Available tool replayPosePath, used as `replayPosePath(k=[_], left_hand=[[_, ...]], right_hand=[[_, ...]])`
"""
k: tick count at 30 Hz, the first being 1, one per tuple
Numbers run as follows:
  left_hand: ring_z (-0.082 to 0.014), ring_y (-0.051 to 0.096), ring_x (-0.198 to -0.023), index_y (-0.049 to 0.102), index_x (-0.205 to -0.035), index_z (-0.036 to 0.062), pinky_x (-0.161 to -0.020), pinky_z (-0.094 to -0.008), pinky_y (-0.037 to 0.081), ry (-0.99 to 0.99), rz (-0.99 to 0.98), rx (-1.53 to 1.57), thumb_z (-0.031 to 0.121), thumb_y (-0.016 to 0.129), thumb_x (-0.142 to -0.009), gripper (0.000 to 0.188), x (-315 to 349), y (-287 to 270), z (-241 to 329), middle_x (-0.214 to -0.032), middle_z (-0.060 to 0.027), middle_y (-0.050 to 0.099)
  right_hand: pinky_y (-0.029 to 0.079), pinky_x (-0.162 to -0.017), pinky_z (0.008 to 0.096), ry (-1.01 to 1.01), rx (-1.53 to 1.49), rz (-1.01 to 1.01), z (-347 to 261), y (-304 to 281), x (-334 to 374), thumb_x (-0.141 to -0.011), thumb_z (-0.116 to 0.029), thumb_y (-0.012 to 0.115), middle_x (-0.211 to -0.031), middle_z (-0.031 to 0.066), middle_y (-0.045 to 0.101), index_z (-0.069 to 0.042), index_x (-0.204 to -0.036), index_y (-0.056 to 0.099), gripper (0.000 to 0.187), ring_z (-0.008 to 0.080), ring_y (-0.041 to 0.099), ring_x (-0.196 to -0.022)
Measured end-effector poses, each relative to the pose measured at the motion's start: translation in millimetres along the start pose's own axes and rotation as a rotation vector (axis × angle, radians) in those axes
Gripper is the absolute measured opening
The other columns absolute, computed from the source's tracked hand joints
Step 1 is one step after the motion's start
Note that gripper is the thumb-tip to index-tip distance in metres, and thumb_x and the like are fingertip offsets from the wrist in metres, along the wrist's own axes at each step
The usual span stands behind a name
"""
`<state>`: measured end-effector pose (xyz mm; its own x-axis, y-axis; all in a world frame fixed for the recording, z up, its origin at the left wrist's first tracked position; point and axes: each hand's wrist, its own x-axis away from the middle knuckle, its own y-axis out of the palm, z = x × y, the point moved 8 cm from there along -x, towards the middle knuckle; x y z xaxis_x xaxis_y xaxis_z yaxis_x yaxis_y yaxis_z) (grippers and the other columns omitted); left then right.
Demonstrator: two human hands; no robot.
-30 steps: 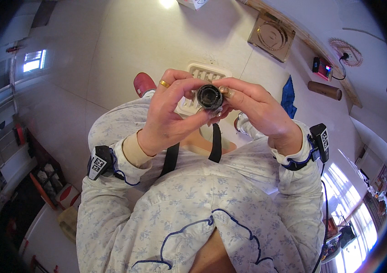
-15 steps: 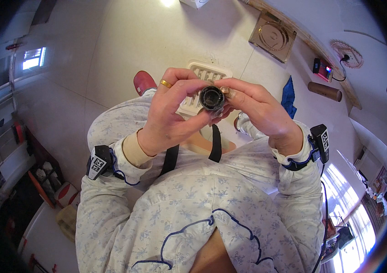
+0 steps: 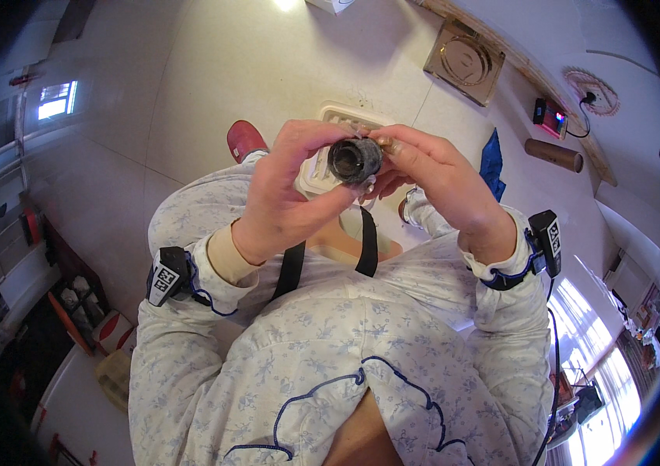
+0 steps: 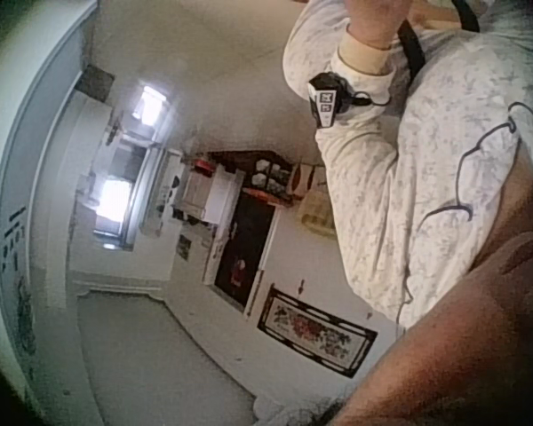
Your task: The person assembles a small incense holder by placing a dark circular base into a gold-colored square frame, then inserts a bundle of incense sticks into the holder. The person handles the base, frame, and incense sticks, then places the assembled holder on the floor.
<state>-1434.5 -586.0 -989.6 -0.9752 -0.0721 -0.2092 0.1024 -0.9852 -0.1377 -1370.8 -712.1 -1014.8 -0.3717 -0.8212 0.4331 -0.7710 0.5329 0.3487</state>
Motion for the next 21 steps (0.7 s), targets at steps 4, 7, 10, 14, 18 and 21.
replayPosePath(k=[4,7,10,14,18,21], left_hand=[[-0.0229,0.057,-0.11,0.045,-0.121,0.0023,-0.096,-0.0338,0.045,0.001,0.009,0.093,-0.004,0.064,-0.077,0.049,2,5,-7,-0.121,-0.0147,0.056],[-0.0253,0.05,-0.122,0.044,-0.123,0.0028,-0.103,-0.0378,0.038,0.09,-0.007,0.147,-0.005,0.067,-0.079,0.051,-5,8,-3,-0.127,-0.0165,0.053],[-0.0244,0.049,-0.122,0.046,-0.12,0.0036,-0.102,-0.0364,0.039,-0.011,-0.068,-0.052,-0.004,0.066,-0.079,0.047,-6,11,-20,-0.129,-0.0164,0.052],[-0.0326,0.05,-0.11,0.049,-0.118,0.005,-0.095,-0.0373,0.041,0.017,0.049,-0.337,0.009,0.068,-0.075,0.048,23,-15,-35,-0.116,-0.0134,0.057],[-0.0251,0.054,-0.109,0.05,-0.121,0.0055,-0.092,-0.0358,0.043,0.033,0.091,-0.459,0.01,0.068,-0.079,0.046,43,-40,-36,-0.117,-0.012,0.058],[-0.02,0.055,-0.11,0.052,-0.12,0.0046,-0.092,-0.0342,0.043,0.032,0.127,-0.421,0.009,0.067,-0.081,0.042,25,-47,-14,-0.12,-0.0108,0.058]], right_hand=[[0.051,-0.078,0.0282,0.08,-0.217,-0.049,10,6,0,-0.099,-0.026,0.047,-0.099,0.0101,0.065,-0.001,-0.128,0.047,0.039,0.0169,0.064,-0.086],[0.052,-0.075,0.027,0.049,-0.203,-0.03,15,5,-6,-0.096,-0.028,0.053,-0.099,0.0073,0.065,-0.002,-0.125,0.049,0.039,0.0155,0.064,-0.086],[0.052,-0.075,0.0284,-0.003,-0.161,0.028,25,-4,-18,-0.091,-0.023,0.062,-0.101,0.006,0.064,0.0,-0.124,0.048,0.043,0.0139,0.063,-0.089],[0.052,-0.076,0.0288,-0.043,-0.035,0.145,60,-11,-44,-0.089,-0.021,0.064,-0.102,0.0071,0.063,-0.001,-0.118,0.049,0.038,0.0145,0.062,-0.09],[0.051,-0.078,0.0298,0.026,-0.162,0.212,122,-4,-85,-0.088,-0.02,0.065,-0.103,0.0096,0.063,-0.002,-0.125,0.046,0.045,0.016,0.062,-0.087],[0.05,-0.077,0.0303,-0.1,-0.271,0.134,141,-15,-105,-0.087,-0.018,0.066,-0.101,0.0097,0.063,-0.002,-0.125,0.048,0.045,0.0165,0.062,-0.086]])
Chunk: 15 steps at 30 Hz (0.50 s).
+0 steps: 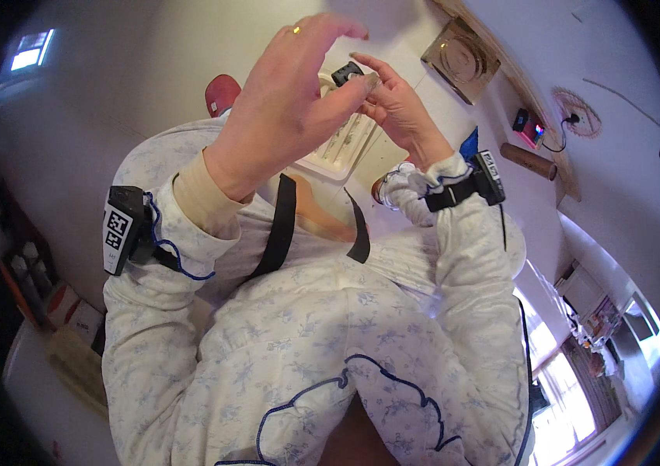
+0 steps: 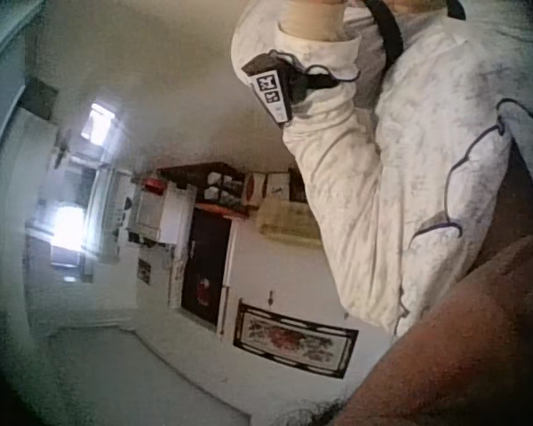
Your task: The person assembles a small incense holder by placing a dark circular base into a gold-colored square frame, then inserts a bundle of incense sticks into the holder. The person handles the base, frame, and incense sticks, then places the assembled holder on the floor.
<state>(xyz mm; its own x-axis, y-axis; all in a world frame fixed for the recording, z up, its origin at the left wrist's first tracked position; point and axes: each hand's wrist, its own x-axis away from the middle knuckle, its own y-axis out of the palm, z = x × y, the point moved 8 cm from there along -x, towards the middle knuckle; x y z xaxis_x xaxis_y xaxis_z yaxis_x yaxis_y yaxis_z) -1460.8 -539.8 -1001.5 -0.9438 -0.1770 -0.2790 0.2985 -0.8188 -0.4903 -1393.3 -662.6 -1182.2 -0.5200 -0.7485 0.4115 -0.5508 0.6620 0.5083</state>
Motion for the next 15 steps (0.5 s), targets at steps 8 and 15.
replayPosePath(k=[8,15], left_hand=[[-0.0239,0.053,-0.117,0.051,-0.119,-0.0021,-0.101,-0.0343,0.04,0.091,0.073,0.175,0.003,0.062,-0.085,0.035,-13,-38,17,-0.126,-0.0182,0.055],[-0.0293,0.052,-0.119,0.05,-0.119,-0.0034,-0.102,-0.0384,0.041,-0.094,0.201,0.408,-0.003,0.049,-0.088,0.031,-16,-51,-41,-0.127,-0.0241,0.052]], right_hand=[[0.051,-0.078,0.0353,0.075,1.034,0.412,86,-126,-37,-0.08,-0.022,0.067,-0.099,0.0176,0.067,-0.002,-0.11,0.057,0.038,0.0311,0.066,-0.084],[0.048,-0.076,0.0403,-0.182,1.415,0.476,117,-149,-77,-0.078,-0.024,0.07,-0.101,0.0153,0.055,-0.007,-0.109,0.056,0.038,0.0324,0.058,-0.088]])
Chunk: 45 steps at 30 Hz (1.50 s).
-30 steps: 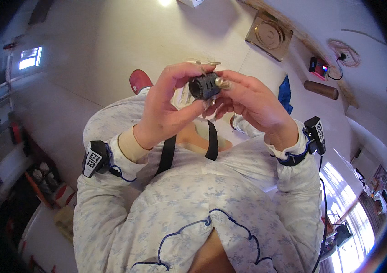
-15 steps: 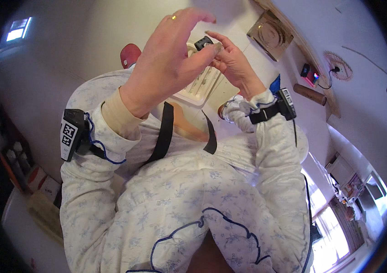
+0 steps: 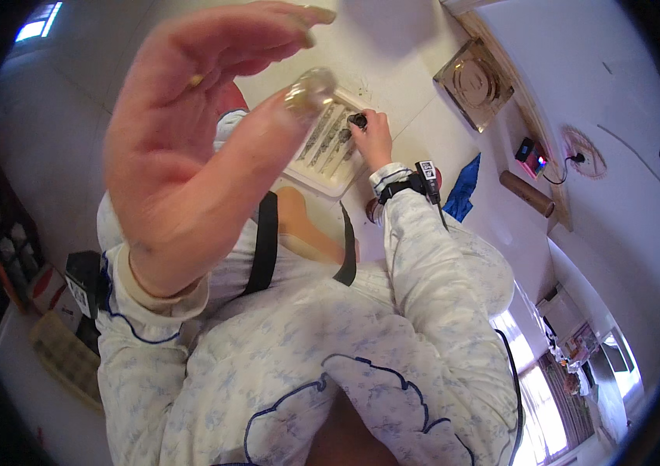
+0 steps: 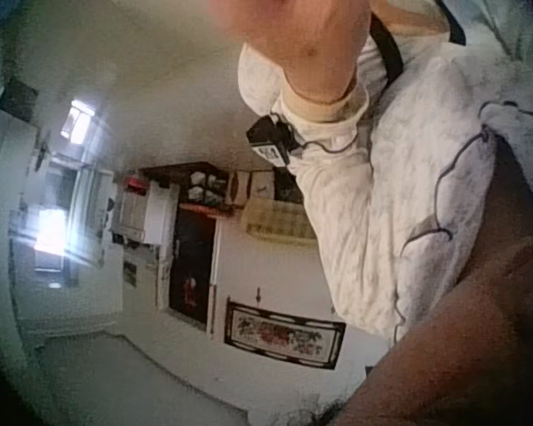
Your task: The person assembles a small incense holder by placing a dark circular base into a gold-colored square frame, then inserts a bundle of incense sticks into the holder. The person handles the base, frame, and incense sticks, then places the assembled holder on the floor.
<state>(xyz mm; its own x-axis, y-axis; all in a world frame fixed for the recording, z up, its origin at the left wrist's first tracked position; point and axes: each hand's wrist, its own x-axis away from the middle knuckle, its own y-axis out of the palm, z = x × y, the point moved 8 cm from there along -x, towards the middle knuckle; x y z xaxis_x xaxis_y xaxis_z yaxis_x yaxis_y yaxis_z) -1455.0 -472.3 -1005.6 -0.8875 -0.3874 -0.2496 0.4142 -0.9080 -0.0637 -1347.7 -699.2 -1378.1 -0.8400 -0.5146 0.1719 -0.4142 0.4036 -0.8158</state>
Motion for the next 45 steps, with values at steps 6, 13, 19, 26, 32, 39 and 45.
replayPosePath(k=[6,13,19,26,32,39,45], left_hand=[[-0.0333,0.052,-0.117,0.051,-0.115,0.0014,-0.101,-0.0434,0.04,-0.006,-0.088,-0.049,0.009,0.052,-0.088,0.028,-32,2,18,-0.125,-0.0254,0.052],[-0.0331,0.053,-0.115,0.051,-0.114,0.0021,-0.099,-0.0435,0.041,0.037,-0.079,0.035,0.015,0.054,-0.091,0.026,-25,-4,25,-0.122,-0.0248,0.053],[-0.0313,0.055,-0.114,0.052,-0.113,0.0006,-0.098,-0.042,0.042,0.048,-0.061,0.082,0.01,0.051,-0.09,0.025,-26,-7,16,-0.121,-0.0243,0.054],[-0.0281,0.055,-0.113,0.053,-0.113,-0.0019,-0.098,-0.0377,0.043,0.002,-0.001,0.088,0.002,0.049,-0.091,0.023,-25,2,7,-0.118,-0.0212,0.057],[-0.0223,0.058,-0.108,0.054,-0.112,-0.0017,-0.096,-0.0334,0.044,-0.095,0.018,0.234,0.003,0.051,-0.092,0.021,-7,13,8,-0.113,-0.0163,0.06],[-0.0137,0.059,-0.098,0.055,-0.109,-0.0052,-0.087,-0.0256,0.046,-0.208,0.026,0.207,-0.001,0.052,-0.09,0.019,14,22,23,-0.103,-0.0106,0.063],[-0.0191,0.059,-0.104,0.054,-0.116,-0.0033,-0.093,-0.0303,0.045,-0.102,-0.073,0.173,0.003,0.051,-0.093,0.024,18,25,32,-0.11,-0.0148,0.062]], right_hand=[[0.048,-0.079,0.0437,0.081,-0.052,-0.132,-7,0,-12,-0.082,-0.023,0.066,-0.105,0.0147,0.056,-0.008,-0.109,0.054,0.033,0.0352,0.056,-0.097],[0.048,-0.077,0.0453,0.093,-0.061,-0.055,-10,0,-18,-0.084,-0.027,0.063,-0.107,0.017,0.058,-0.006,-0.113,0.051,0.037,0.0372,0.059,-0.095],[0.048,-0.077,0.0451,0.099,-0.029,-0.053,-3,5,-24,-0.084,-0.028,0.063,-0.103,0.0185,0.06,-0.005,-0.113,0.05,0.039,0.0384,0.059,-0.094],[0.05,-0.067,0.0393,0.306,-0.26,-0.1,4,-6,-16,-0.088,-0.026,0.06,-0.087,0.0127,0.065,-0.004,-0.109,0.053,0.032,0.0262,0.063,-0.081],[0.047,-0.069,0.0313,0.597,-1.546,-0.572,-68,-63,2,-0.095,-0.027,0.048,-0.091,0.0069,0.063,-0.002,-0.112,0.057,0.032,0.0176,0.056,-0.076],[0.045,-0.077,0.0311,0.348,-1.892,-0.865,-167,-148,57,-0.097,-0.028,0.043,-0.096,0.0116,0.062,0.003,-0.12,0.054,0.04,0.0195,0.057,-0.083],[0.048,-0.073,0.0317,0.347,-1.455,-0.523,-120,-113,59,-0.091,-0.019,0.057,-0.097,0.0099,0.062,0.002,-0.114,0.051,0.031,0.0193,0.059,-0.083]])
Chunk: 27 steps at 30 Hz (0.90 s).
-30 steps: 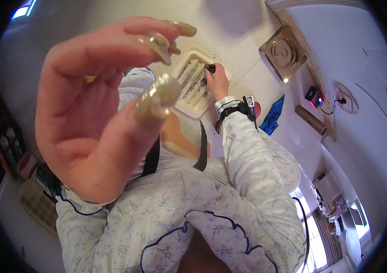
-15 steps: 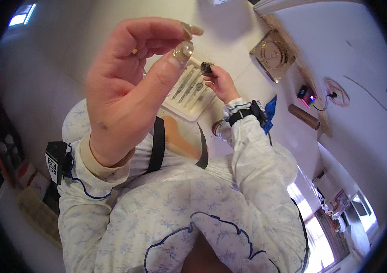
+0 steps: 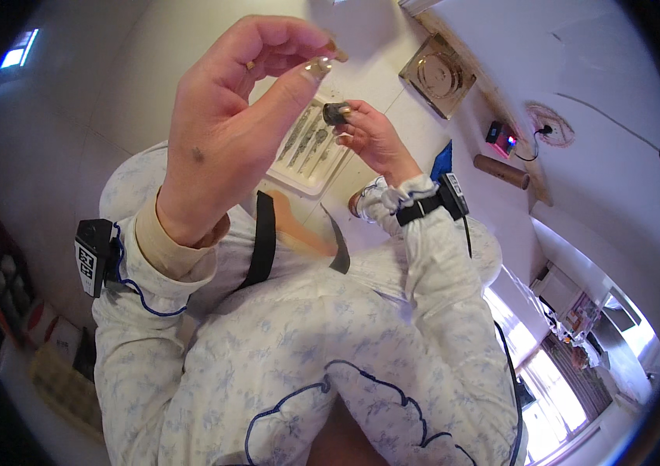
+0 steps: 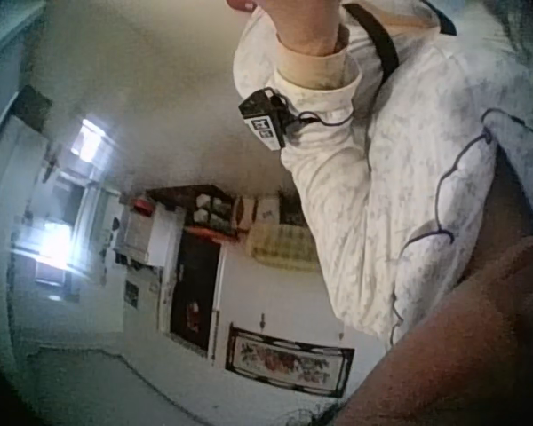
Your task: The person assembles a small incense holder by placing a dark circular base into a gold-colored square frame, then inserts a bundle of incense sticks into the holder. The person handles the base, frame, and incense sticks, then places the assembled holder on the floor.
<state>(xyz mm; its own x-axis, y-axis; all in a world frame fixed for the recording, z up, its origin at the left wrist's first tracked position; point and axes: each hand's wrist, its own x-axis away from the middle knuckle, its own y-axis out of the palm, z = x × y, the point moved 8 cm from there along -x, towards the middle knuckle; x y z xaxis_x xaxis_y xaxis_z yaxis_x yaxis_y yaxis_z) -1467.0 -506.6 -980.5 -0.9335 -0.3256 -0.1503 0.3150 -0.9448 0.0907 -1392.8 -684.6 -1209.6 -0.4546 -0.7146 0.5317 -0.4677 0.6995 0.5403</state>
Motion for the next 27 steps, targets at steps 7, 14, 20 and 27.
replayPosePath(k=[7,14,20,27], left_hand=[[-0.0219,0.059,-0.105,0.053,-0.114,-0.0036,-0.094,-0.034,0.046,0.068,-0.038,-0.008,0.002,0.053,-0.091,0.024,-22,-8,-18,-0.109,-0.0152,0.061],[-0.0232,0.057,-0.102,0.053,-0.109,-0.0037,-0.092,-0.0352,0.044,-0.023,0.067,0.019,-0.001,0.049,-0.089,0.02,-44,-13,-25,-0.108,-0.0188,0.058],[-0.0232,0.055,-0.098,0.052,-0.106,-0.0037,-0.09,-0.0356,0.042,0.047,0.018,0.034,0.0,0.05,-0.087,0.02,-36,-21,-39,-0.105,-0.0188,0.058],[-0.0198,0.055,-0.106,0.05,-0.111,-0.0063,-0.094,-0.0306,0.042,-0.043,0.027,0.056,-0.003,0.05,-0.09,0.021,-50,13,-22,-0.11,-0.0161,0.059]], right_hand=[[0.049,-0.077,0.0405,0.077,1.253,0.536,73,-119,-81,-0.079,-0.022,0.068,-0.099,0.0186,0.061,-0.001,-0.107,0.051,0.039,0.0328,0.061,-0.089],[0.048,-0.082,0.0458,-0.167,1.557,0.435,68,-110,-110,-0.08,-0.022,0.066,-0.104,0.0182,0.058,-0.005,-0.106,0.052,0.035,0.0358,0.055,-0.101],[0.048,-0.08,0.0452,-0.105,1.534,0.49,75,-134,-118,-0.08,-0.021,0.064,-0.103,0.018,0.056,-0.005,-0.105,0.052,0.033,0.0363,0.056,-0.097],[0.046,-0.081,0.0456,-0.256,1.254,0.406,37,-121,-110,-0.079,-0.021,0.062,-0.099,0.0217,0.058,-0.001,-0.104,0.049,0.034,0.0385,0.057,-0.094]])
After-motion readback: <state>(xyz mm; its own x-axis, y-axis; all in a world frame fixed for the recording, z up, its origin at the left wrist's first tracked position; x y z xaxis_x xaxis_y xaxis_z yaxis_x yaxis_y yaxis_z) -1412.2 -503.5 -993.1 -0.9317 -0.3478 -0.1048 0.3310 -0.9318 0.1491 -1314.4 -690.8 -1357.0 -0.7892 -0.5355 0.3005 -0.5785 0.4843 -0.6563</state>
